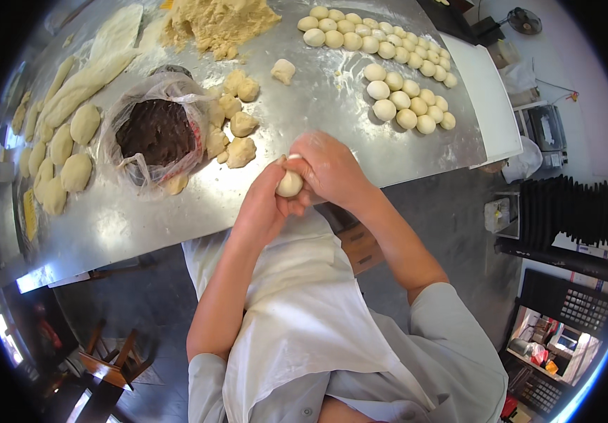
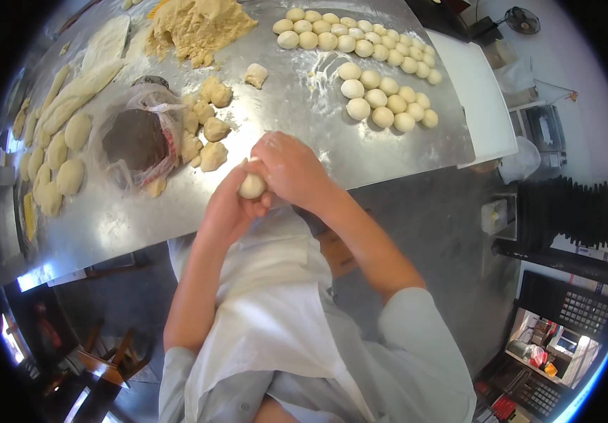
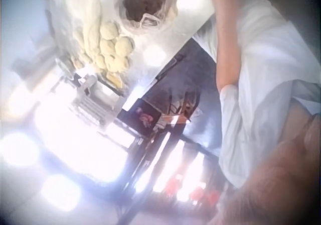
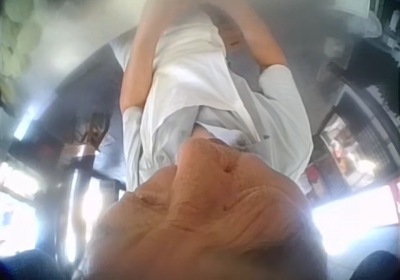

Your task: The person repeatedly takes small dough balls, flattens them, scoops a dark filling from a plastic bag, and wraps the dough around the filling to form round dumplings. The finished dumplings are placed on a metal table next to other prepared dough balls.

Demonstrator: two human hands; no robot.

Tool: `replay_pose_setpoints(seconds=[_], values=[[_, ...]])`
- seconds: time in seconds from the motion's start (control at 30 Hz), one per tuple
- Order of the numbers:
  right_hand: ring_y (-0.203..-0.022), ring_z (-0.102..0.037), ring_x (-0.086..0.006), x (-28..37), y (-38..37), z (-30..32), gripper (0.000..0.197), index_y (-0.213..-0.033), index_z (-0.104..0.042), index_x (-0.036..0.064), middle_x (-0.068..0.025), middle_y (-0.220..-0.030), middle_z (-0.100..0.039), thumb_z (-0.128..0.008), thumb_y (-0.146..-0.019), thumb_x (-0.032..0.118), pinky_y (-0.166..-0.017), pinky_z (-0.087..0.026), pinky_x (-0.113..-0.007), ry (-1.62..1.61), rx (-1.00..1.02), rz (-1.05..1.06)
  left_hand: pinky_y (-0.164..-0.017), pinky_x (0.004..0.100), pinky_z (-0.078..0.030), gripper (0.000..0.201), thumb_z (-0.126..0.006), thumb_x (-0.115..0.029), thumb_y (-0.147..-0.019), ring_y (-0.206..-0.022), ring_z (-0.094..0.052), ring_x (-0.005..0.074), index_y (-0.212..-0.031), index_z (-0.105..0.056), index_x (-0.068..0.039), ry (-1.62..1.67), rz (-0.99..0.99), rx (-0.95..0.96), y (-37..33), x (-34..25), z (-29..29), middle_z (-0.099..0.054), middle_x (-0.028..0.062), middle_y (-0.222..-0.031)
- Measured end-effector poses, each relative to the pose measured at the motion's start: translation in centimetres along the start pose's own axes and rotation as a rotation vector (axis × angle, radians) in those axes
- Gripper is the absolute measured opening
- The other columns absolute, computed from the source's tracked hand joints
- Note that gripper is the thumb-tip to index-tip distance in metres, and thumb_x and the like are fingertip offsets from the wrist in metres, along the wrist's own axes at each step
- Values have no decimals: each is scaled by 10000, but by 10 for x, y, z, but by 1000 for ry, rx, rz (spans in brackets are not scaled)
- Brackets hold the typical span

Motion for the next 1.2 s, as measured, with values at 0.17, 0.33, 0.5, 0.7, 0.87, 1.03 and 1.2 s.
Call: replay_pose_setpoints(seconds=[0.17,0.33,0.5,0.7,0.87,1.03,1.2], values=[[-905,-685,-274,-37,-14,-9,125,-1047,-704,19,-94,-999,-675,-661,-963,101,-805,-539,-359,-133,-217,-443,-708,318,-545,438,-378,-377,-1148,-821,-626,182,-1261,-589,-10,168,38,152,8,-9,-4,-663,123,-1090],[-827,-685,-241,-49,-14,-11,95,-1019,-720,12,-94,-954,-709,-667,-942,28,-758,-537,-341,-277,-397,-287,-874,338,-541,351,-479,-264,-1111,-1015,-636,219,-1304,-587,9,314,11,-29,9,-5,3,-643,137,-1182],[-722,-623,-167,-53,0,-4,147,-1065,-708,31,-71,-914,-694,-715,-918,27,-697,-524,-306,-409,-459,-527,-1097,446,-469,408,-647,-174,-994,-1182,-598,302,-1337,-577,36,-638,-475,-378,16,-11,-9,-630,141,-1247],[-765,-597,-141,-56,23,-16,400,-1287,-636,52,-75,-1024,-681,-697,-894,10,-691,-517,-277,-451,-334,-491,-1136,412,-411,440,-598,-23,-946,-1358,-515,320,-1384,-574,13,-1383,-1009,-278,6,3,-14,-589,175,-1395],[-994,-608,-183,-14,39,0,626,-1436,-567,85,-92,-1286,-624,-788,-850,88,-878,-531,-309,-212,-3,-381,-960,341,-510,289,-574,18,-995,-1095,-661,230,-1277,-638,11,-927,-987,-624,42,-22,38,-682,113,-1229],[-1109,-628,-324,-1,21,-30,710,-1388,-602,68,-144,-1318,-618,-897,-770,256,-956,-529,-390,103,-18,-85,-858,339,-542,197,-573,55,-1000,-943,-688,242,-1147,-699,18,-1151,-1070,-563,41,-16,55,-719,131,-1078],[-1081,-655,-341,-21,-1,-21,553,-1269,-670,40,-149,-1199,-658,-873,-787,217,-947,-536,-391,-76,-53,-225,-826,348,-561,201,-601,86,-973,-904,-702,284,-1140,-706,46,-1158,-1048,-519,35,-8,56,-722,173,-1022]])
Point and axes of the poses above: each hand's wrist, its own y-axis away from the middle knuckle, its own z-axis out of the back of the hand, x = y × z, the point moved 2 cm from there along -y, towards the middle knuckle
